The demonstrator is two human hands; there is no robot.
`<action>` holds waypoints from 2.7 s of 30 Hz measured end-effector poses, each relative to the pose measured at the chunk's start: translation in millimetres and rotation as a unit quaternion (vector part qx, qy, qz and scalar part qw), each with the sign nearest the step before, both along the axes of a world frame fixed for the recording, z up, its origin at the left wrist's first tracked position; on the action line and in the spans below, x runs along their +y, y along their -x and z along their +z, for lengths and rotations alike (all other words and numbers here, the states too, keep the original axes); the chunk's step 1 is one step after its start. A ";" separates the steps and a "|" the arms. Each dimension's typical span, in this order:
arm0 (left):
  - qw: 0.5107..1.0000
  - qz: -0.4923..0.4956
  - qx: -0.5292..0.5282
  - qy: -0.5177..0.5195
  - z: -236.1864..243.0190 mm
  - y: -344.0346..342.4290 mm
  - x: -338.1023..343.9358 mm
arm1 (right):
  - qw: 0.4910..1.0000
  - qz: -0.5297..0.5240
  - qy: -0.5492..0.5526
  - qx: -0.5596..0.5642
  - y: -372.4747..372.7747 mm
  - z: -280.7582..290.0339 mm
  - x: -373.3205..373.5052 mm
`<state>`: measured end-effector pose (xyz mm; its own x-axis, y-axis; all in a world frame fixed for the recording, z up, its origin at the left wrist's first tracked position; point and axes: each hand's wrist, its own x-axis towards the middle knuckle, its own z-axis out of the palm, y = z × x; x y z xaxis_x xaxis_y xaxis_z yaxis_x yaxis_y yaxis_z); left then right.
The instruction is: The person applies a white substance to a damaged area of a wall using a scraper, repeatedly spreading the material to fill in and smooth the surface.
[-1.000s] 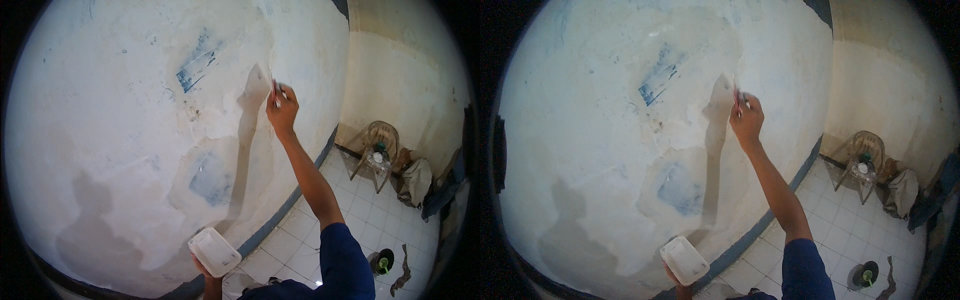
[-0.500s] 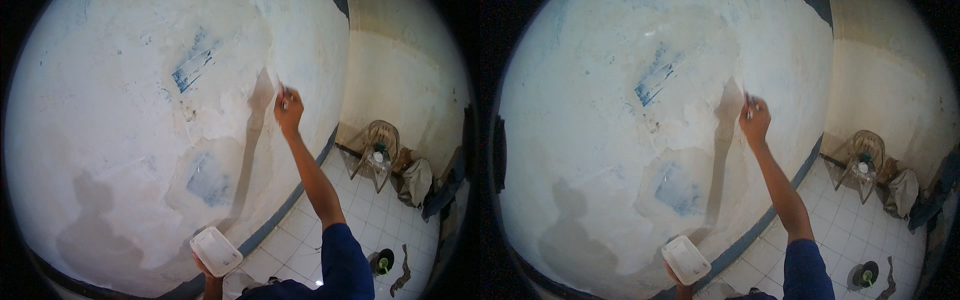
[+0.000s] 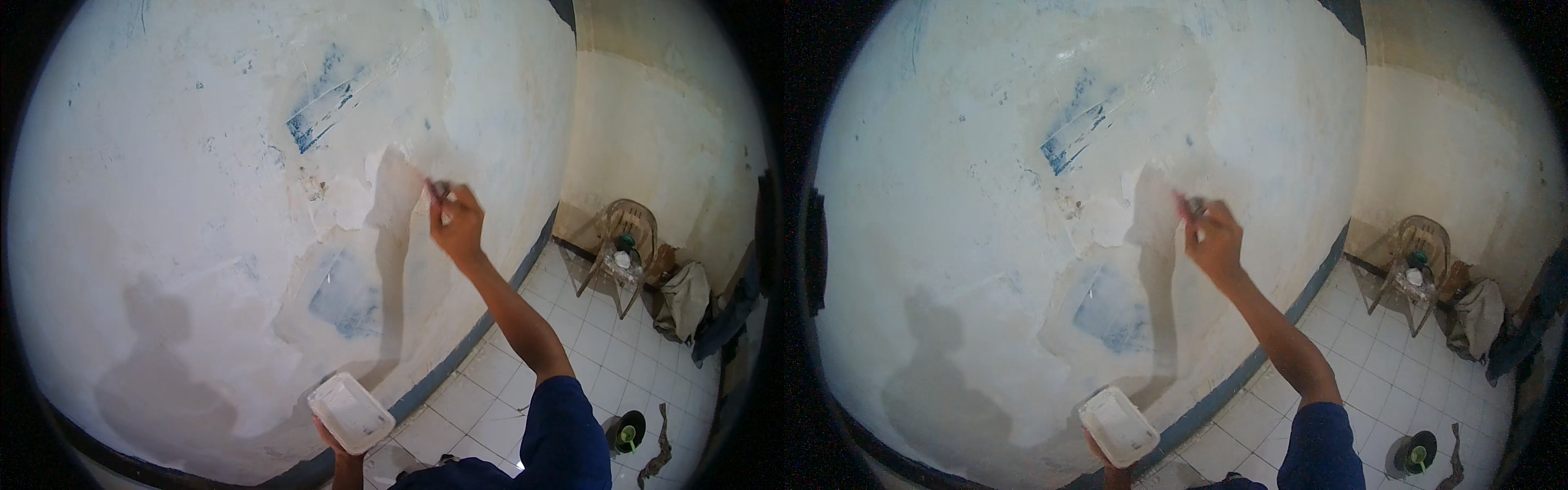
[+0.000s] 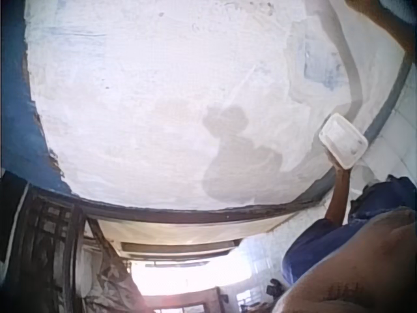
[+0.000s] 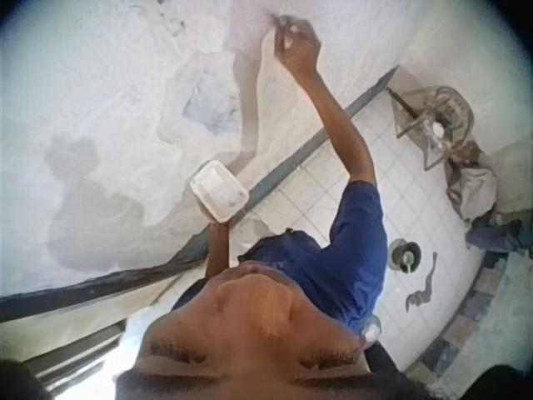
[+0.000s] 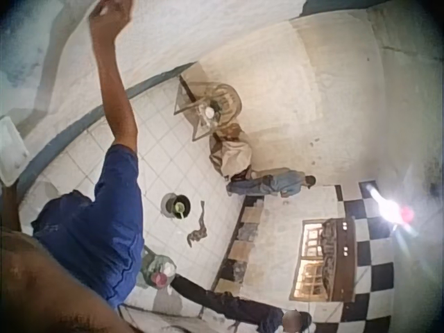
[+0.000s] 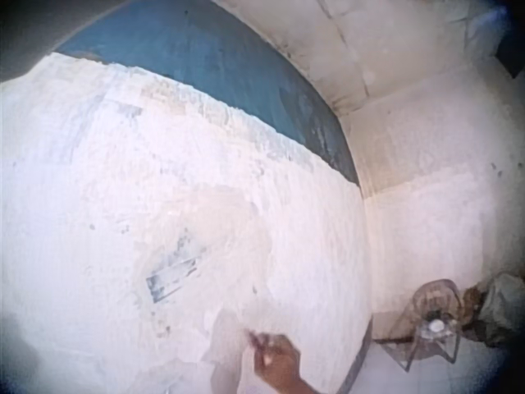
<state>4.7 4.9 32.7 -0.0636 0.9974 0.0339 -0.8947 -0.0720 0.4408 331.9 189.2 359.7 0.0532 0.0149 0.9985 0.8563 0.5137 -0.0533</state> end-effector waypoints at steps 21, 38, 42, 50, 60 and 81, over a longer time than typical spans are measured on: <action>0.998 0.008 0.054 -0.004 0.3 -14.7 2.1 | 0.985 -0.112 -0.121 0.044 -90.5 65.7 74.4; 1.000 -0.020 -0.006 0.010 22.3 -24.0 -3.2 | 0.991 -0.082 -0.080 0.062 -43.2 25.5 59.2; 0.999 0.006 -0.028 0.024 5.7 -17.2 1.5 | 0.994 -0.111 0.019 0.002 -8.9 -28.0 61.2; 1.000 -0.018 0.016 -0.020 4.0 -10.3 2.3 | 0.996 -0.064 -0.054 0.037 -59.1 -16.2 57.5; 0.998 -0.014 0.018 0.063 3.9 -12.3 -4.3 | 0.991 -0.112 -0.011 -0.075 -57.4 21.5 64.6; 1.000 0.000 -0.017 0.015 -1.9 2.7 2.0 | 0.989 -0.064 -0.044 0.125 -9.7 81.4 18.9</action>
<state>2.0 6.9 30.8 -0.0634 0.9980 0.0010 -0.9093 -0.0582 0.4120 341.7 208.0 441.1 0.2945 -0.0949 0.9509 0.8802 0.4144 -0.2313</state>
